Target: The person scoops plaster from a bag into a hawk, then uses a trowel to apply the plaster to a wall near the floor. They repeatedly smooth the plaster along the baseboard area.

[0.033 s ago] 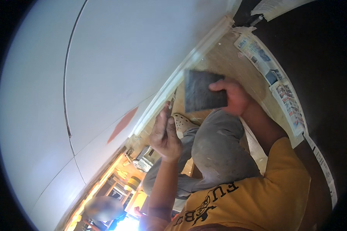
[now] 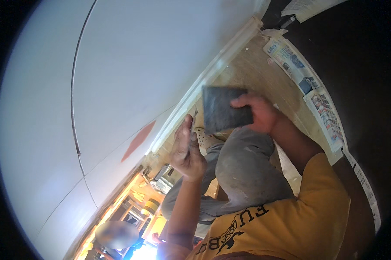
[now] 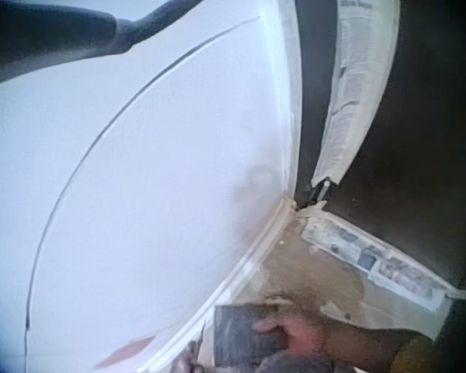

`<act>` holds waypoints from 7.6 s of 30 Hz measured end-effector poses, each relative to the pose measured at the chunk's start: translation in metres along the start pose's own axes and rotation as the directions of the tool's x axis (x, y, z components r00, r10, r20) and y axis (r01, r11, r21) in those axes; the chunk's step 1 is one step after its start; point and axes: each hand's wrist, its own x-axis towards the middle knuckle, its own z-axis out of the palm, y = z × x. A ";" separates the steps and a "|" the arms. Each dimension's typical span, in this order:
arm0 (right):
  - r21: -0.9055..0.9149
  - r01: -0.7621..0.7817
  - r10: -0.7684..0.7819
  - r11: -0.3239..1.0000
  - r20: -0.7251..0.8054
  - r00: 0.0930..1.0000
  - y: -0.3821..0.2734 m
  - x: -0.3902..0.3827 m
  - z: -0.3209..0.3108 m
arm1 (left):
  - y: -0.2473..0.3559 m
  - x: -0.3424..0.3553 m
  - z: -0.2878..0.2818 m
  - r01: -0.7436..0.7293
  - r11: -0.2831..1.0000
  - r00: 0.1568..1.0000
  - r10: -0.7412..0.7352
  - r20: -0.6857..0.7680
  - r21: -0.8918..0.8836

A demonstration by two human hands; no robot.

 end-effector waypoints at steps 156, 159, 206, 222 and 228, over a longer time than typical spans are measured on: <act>-0.761 0.420 -0.809 0.495 -0.226 0.543 0.043 0.252 -0.183 | 0.114 -0.304 -0.269 0.842 0.168 -0.035 -0.931 -0.364 -0.512; -0.922 0.279 -0.864 0.268 -0.102 0.494 0.063 0.242 -0.180 | 0.117 -0.287 -0.257 0.649 0.131 -0.140 -0.948 -0.287 -0.749; -0.694 0.190 -0.362 0.695 -0.109 0.926 0.068 0.134 -0.117 | 0.135 -0.293 -0.247 0.536 0.319 0.188 -0.948 -0.258 -0.782; -0.615 0.789 -0.491 -0.002 0.688 0.535 0.206 -0.140 0.157 | 0.195 -0.227 -0.171 0.210 0.328 0.702 -0.706 -0.091 -0.921; -0.334 0.920 -0.608 -0.204 0.780 0.148 0.257 -0.177 0.189 | 0.274 -0.195 -0.145 0.183 0.300 0.764 -0.643 -0.057 -0.936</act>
